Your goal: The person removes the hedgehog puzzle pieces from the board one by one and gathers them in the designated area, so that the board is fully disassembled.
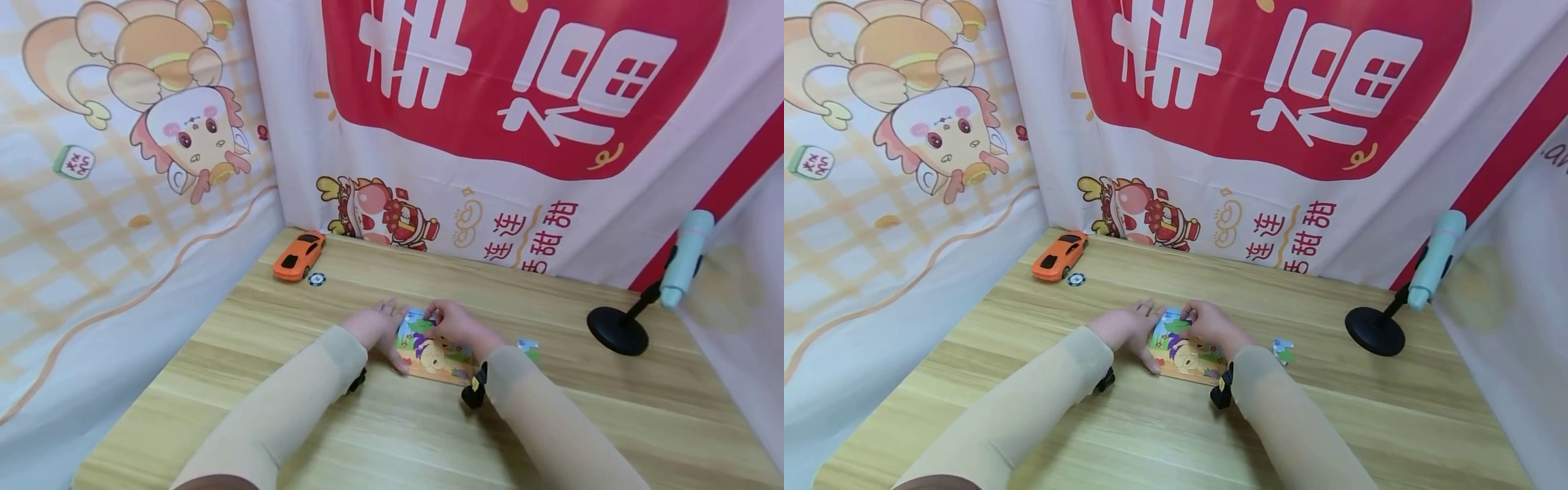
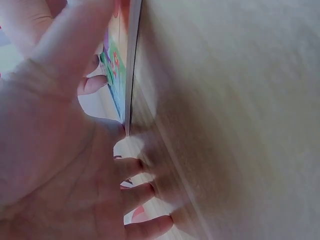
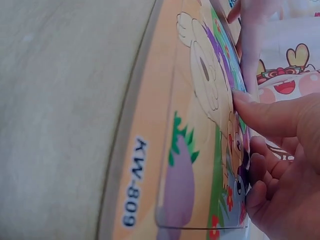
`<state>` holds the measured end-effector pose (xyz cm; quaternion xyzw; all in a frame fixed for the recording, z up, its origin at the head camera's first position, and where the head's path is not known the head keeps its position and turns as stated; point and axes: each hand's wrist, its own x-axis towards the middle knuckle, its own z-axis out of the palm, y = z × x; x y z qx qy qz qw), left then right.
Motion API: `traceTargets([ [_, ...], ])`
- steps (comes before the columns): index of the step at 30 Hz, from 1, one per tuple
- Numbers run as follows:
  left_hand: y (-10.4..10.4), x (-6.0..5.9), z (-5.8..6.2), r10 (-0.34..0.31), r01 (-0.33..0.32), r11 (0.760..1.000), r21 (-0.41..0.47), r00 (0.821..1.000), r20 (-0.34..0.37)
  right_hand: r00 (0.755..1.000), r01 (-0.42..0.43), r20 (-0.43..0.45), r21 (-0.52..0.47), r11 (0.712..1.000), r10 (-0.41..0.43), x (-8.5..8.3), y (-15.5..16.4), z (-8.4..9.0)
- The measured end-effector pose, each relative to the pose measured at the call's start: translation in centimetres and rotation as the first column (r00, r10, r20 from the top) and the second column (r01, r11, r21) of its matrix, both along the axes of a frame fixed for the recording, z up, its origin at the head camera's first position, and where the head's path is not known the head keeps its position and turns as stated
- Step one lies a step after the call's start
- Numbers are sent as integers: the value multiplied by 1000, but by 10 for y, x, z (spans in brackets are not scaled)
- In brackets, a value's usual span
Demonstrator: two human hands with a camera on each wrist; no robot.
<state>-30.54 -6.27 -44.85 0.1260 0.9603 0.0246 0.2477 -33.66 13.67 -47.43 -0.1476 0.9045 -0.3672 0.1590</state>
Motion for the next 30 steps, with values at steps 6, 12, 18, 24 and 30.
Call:
traceTargets([
  [6, 1, 5, 3, 21, -20, 999, 27, 999, -27, 1000, 3, 4, -11, 1000, -3, -1, -2, 1],
  [12, 5, 4, -3, 0, -1, 1000, -22, 999, -40, 1000, -12, 26, -4, 1000, 12, 0, -2, 3],
  [18, 6, 8, 2, -5, 6, 1000, 10, 998, -59, 999, -27, 36, 6, 1000, 27, 0, -3, 5],
  [24, 6, 6, -1, 10, -10, 1000, 8, 999, -42, 999, -15, 42, -6, 1000, 15, 1, -4, 6],
  [30, 5, -7, -17, 13, -13, 1000, -4, 999, -34, 1000, 5, -13, 3, 1000, -4, 0, -5, 3],
])
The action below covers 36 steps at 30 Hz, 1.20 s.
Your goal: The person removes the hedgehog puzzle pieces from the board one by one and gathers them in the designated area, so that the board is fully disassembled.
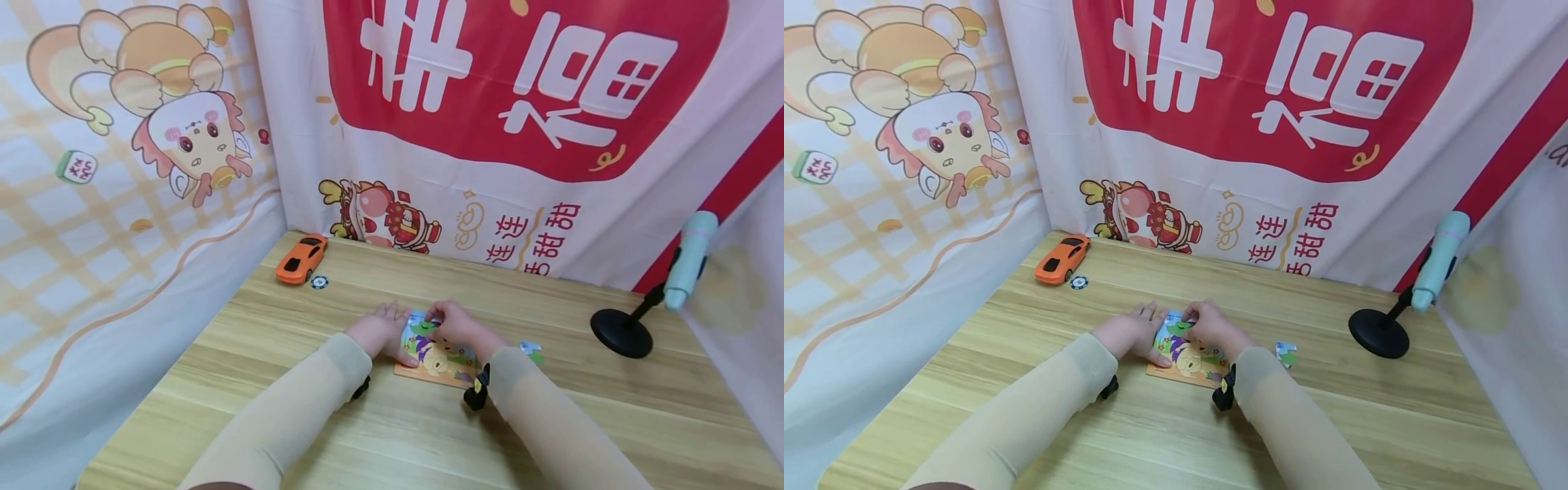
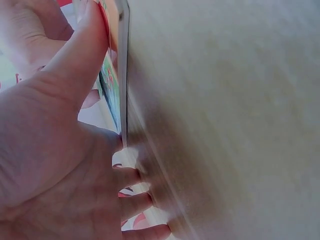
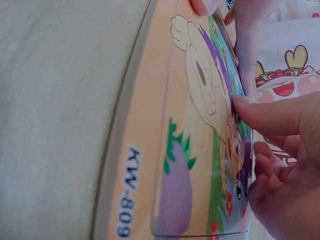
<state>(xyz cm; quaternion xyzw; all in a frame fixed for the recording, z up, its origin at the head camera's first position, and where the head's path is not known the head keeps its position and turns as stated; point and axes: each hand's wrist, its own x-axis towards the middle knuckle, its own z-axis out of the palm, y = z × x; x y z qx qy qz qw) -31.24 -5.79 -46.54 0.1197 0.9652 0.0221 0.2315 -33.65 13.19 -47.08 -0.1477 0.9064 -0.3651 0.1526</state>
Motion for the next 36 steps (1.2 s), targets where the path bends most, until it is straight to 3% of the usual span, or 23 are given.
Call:
traceTargets([
  [4, -1, -5, -9, 0, 0, 1000, 3, 1000, -14, 1000, 10, -27, -2, 1000, -10, -1, 1, -2],
  [7, -1, -4, -9, -2, 2, 1000, -3, 1000, -17, 1000, 17, -26, -23, 1000, -18, -1, 2, -4],
  [16, -1, 14, 14, -24, 24, 1000, 10, 999, -44, 998, 35, -48, -18, 999, -36, -6, 8, -10],
  [21, -1, 10, 9, -15, 16, 1000, 16, 999, -39, 997, 25, -68, 0, 1000, -25, -8, 10, -10],
  [28, -1, 0, -6, 5, -5, 1000, 29, 1000, -21, 996, 51, -70, 17, 999, -50, -7, 15, -9],
  [36, -2, -3, -10, -9, 10, 1000, 21, 999, -37, 996, 79, -43, -94, 992, -84, -9, 27, -10],
])
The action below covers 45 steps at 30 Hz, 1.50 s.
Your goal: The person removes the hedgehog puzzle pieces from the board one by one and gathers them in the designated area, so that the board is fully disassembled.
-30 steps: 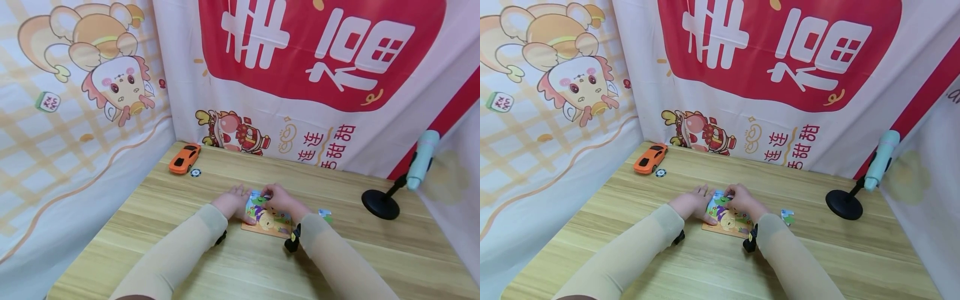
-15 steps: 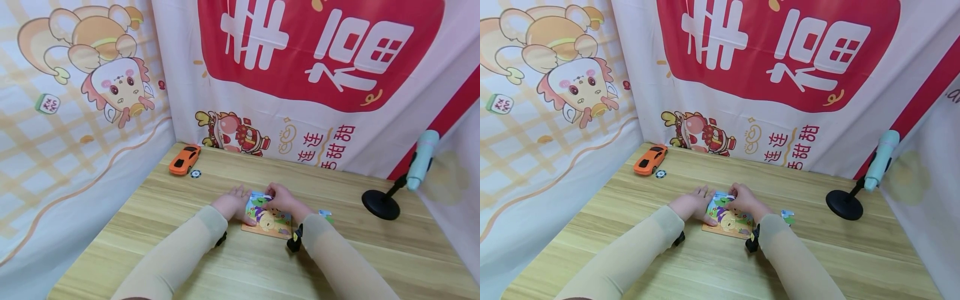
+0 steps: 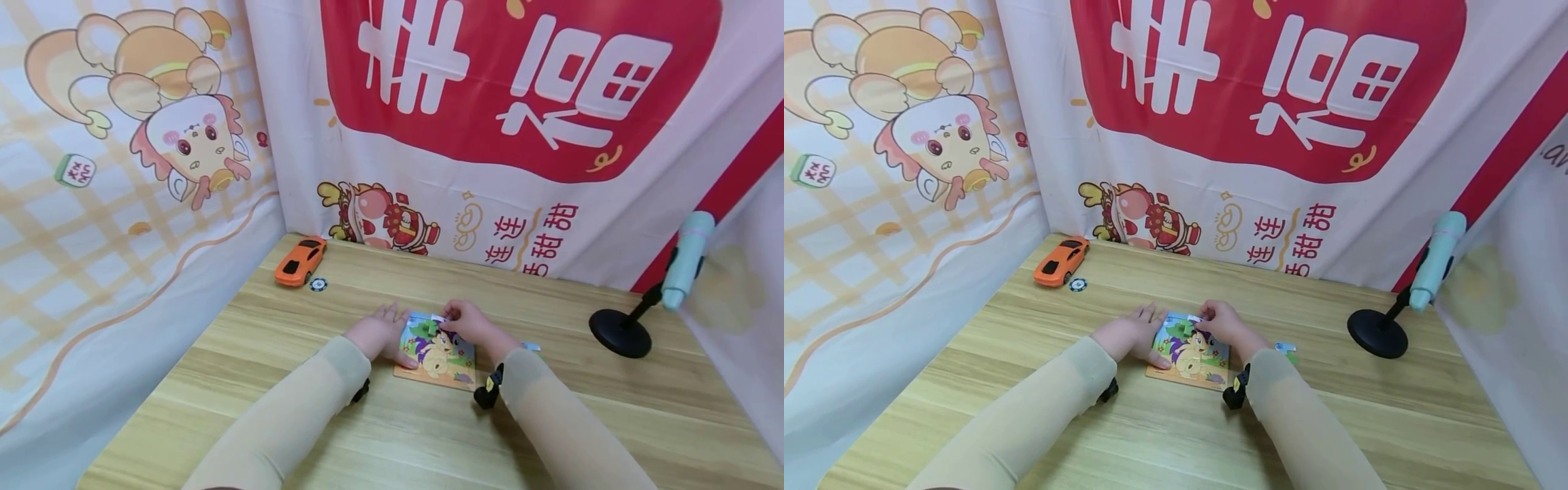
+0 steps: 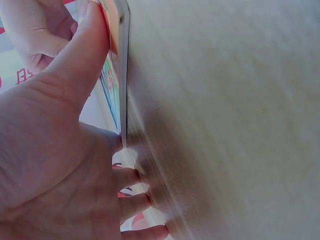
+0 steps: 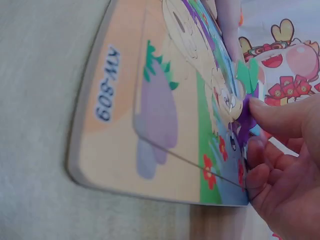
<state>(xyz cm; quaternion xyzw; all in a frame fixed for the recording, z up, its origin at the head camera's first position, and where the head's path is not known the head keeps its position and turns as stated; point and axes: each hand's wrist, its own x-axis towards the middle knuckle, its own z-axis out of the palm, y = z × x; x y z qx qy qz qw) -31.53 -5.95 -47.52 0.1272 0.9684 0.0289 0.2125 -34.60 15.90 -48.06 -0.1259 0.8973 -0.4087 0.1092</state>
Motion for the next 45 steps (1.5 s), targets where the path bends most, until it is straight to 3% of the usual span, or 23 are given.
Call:
traceTargets([
  [15, 0, -4, -8, 18, -18, 1000, 21, 1000, 1, 990, 131, 81, -179, 975, -118, 10, 25, 11],
  [20, 0, -4, -7, 5, -5, 999, 34, 1000, -6, 990, 139, 63, -240, 961, -127, 19, 56, 27],
  [25, 0, -4, -8, -6, 7, 1000, 26, 1000, -14, 990, 135, 64, -283, 950, -122, 28, 107, 36],
  [28, 1, -5, -11, -2, 2, 1000, 27, 1000, -12, 986, 167, 59, -235, 957, -158, 34, 143, 38],
  [33, 2, -7, -14, 4, -4, 999, 32, 1000, -18, 964, 253, 90, -46, 966, -248, 47, 198, 38],
  [36, 1, -6, -14, 7, -6, 999, 35, 1000, -13, 965, 247, 82, 38, 968, -250, 55, 221, 34],
  [41, 1, -4, -10, 6, -6, 999, 42, 1000, -11, 968, 238, 68, 78, 968, -244, 61, 241, 23],
  [45, 2, 3, 1, 6, -6, 999, 48, 1000, -13, 969, 241, 43, 73, 968, -244, 63, 244, 14],
])
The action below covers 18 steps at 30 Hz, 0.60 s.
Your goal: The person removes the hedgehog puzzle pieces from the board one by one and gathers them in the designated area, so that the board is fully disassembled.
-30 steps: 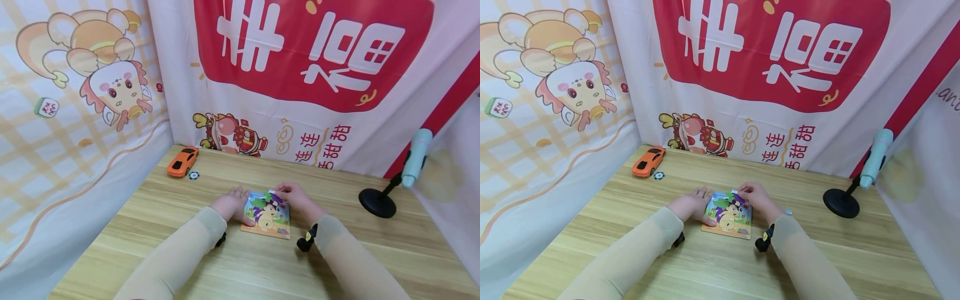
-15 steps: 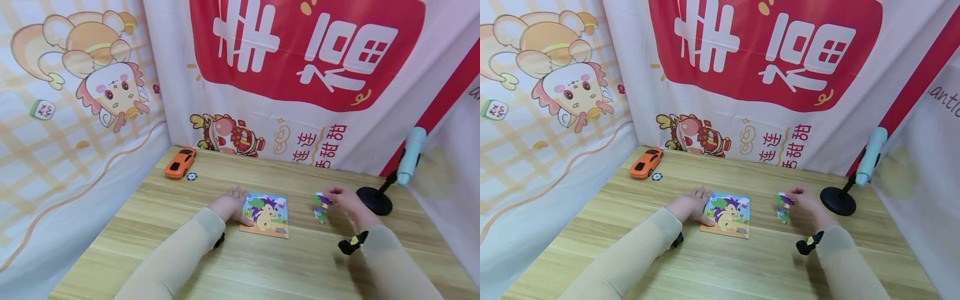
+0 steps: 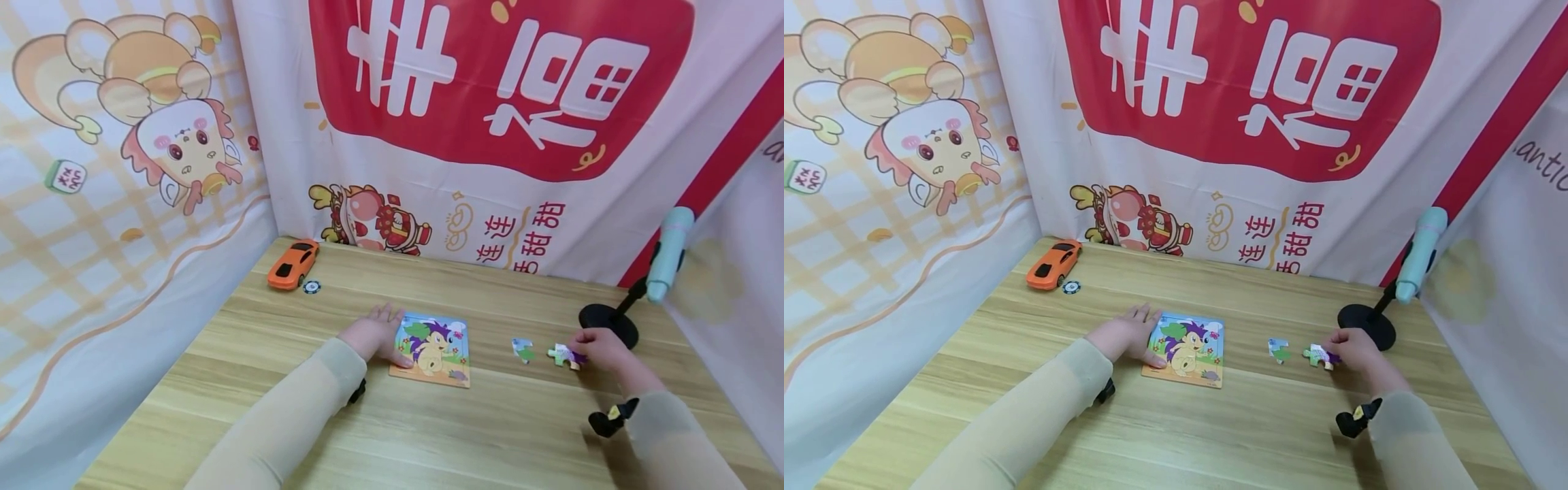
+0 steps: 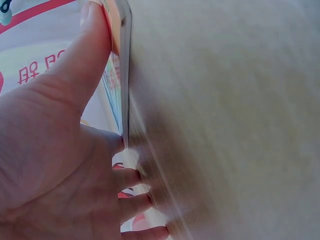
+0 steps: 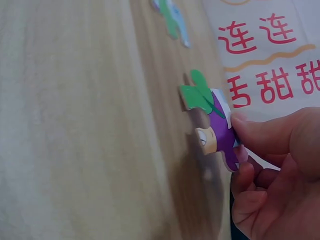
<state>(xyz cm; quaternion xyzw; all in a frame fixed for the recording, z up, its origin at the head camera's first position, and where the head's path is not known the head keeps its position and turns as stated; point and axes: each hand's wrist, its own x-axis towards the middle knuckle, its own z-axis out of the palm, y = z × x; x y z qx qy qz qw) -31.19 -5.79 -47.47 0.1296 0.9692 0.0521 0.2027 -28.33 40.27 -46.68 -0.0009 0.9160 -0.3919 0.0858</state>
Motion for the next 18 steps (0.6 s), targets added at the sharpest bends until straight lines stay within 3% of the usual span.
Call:
traceTargets([
  [9, -1, -5, -5, 21, -21, 1000, 8, 999, 37, 997, 79, 17, 111, 991, -81, -3, -5, -7],
  [14, -2, -5, -6, 23, -23, 1000, 2, 999, 34, 999, 42, -16, 96, 995, -41, -16, -32, 4],
  [18, -2, -5, -4, 18, -18, 1000, -6, 999, 31, 991, -14, -131, 73, 997, 24, -27, -71, 14],
])
